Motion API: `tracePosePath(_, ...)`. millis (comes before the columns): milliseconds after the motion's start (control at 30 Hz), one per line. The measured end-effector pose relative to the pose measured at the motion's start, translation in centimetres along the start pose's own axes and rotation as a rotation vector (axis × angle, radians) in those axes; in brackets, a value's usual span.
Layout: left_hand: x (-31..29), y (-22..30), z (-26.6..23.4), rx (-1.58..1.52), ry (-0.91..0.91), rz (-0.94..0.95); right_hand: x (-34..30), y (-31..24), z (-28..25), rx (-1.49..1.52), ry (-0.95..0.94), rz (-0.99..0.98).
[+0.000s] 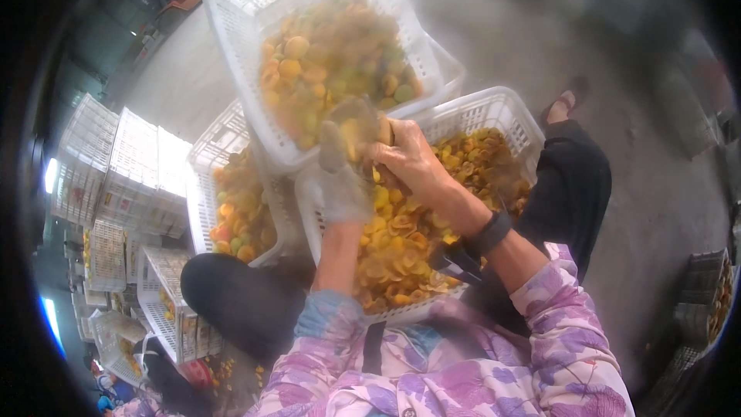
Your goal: The recorder halves and pits apricots or similar stone fruits using a small hand tool, sorting the halves and pits into different crates.
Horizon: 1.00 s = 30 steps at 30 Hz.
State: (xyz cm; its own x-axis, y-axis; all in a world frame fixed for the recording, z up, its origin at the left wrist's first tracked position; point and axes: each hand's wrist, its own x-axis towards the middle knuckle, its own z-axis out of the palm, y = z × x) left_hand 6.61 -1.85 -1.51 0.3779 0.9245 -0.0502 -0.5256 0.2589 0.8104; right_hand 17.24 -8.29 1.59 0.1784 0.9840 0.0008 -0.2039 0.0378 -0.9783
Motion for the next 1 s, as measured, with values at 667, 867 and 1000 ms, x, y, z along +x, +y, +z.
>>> tracePosePath(667, -1.5, 2.9, 2.8, -0.493, -0.065, -0.205, -1.4, 3.2, -2.1, -1.306, 0.311, -0.347)
tracePosePath(867, -0.6, 0.5, 1.8, -0.509, 0.014, -0.198, -1.6, 2.6, -0.2, -1.28, 0.331, -0.344)
tracePosePath(1000, -1.3, 0.5, 2.1, -0.542, -0.057, -0.169, -1.6, 2.2, -0.2, -1.316, 0.331, -0.294)
